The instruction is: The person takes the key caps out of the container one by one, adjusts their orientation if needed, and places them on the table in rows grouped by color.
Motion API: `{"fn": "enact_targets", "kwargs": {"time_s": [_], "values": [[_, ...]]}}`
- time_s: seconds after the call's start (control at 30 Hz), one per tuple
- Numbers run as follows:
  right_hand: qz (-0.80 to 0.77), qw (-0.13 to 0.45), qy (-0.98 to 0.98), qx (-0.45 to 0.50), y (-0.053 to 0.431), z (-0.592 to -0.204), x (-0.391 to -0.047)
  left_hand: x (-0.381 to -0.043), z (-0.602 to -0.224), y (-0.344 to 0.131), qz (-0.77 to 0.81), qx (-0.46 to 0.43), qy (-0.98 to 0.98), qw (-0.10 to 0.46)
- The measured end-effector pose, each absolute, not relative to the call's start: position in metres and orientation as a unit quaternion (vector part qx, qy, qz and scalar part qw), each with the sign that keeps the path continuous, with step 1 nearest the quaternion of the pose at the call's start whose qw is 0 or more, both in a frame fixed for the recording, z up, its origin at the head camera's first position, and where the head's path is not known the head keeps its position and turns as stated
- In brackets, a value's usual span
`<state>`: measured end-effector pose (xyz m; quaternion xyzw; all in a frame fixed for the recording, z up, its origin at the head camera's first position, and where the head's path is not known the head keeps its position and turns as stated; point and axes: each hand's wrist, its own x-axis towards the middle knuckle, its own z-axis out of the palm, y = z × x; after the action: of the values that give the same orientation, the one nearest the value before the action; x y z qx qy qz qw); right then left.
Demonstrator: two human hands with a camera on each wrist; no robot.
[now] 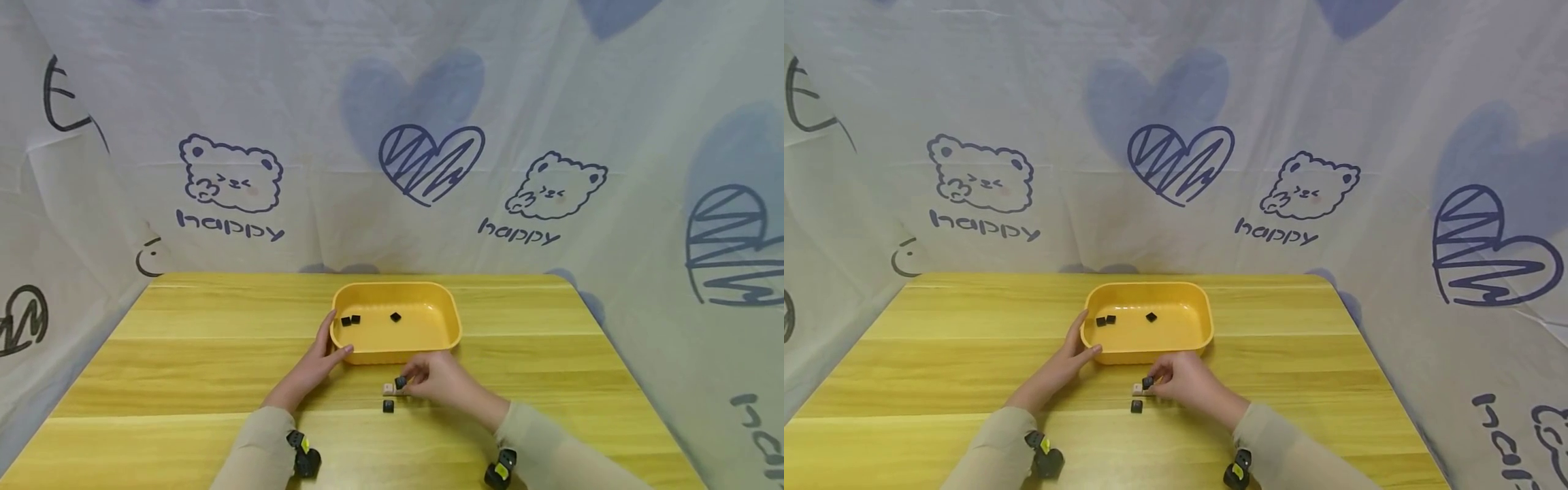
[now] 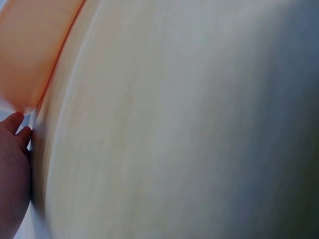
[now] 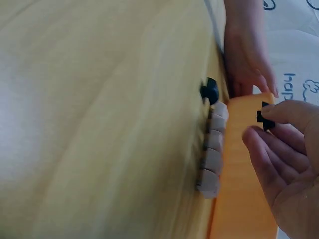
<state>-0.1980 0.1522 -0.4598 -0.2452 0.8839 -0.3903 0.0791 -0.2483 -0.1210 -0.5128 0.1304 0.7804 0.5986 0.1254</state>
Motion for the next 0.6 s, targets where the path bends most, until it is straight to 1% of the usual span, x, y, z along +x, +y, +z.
{"fn": "enact_targets", "kwargs": {"time_s": [0.17, 0.4, 0.6], "values": [[-0.358, 0.056, 0.895, -0.26, 0.15, -0.466, -0.192, -0.248, -0.513, -0.121, 0.598, 0.13, 0.781, 0.125], [-0.328, 0.073, 0.907, -0.255, 0.148, -0.472, -0.187, -0.247, -0.511, -0.121, 0.601, 0.125, 0.78, 0.124], [-0.299, 0.065, 0.915, -0.262, 0.147, -0.479, -0.185, -0.247, -0.511, -0.122, 0.6, 0.118, 0.781, 0.129]]}}
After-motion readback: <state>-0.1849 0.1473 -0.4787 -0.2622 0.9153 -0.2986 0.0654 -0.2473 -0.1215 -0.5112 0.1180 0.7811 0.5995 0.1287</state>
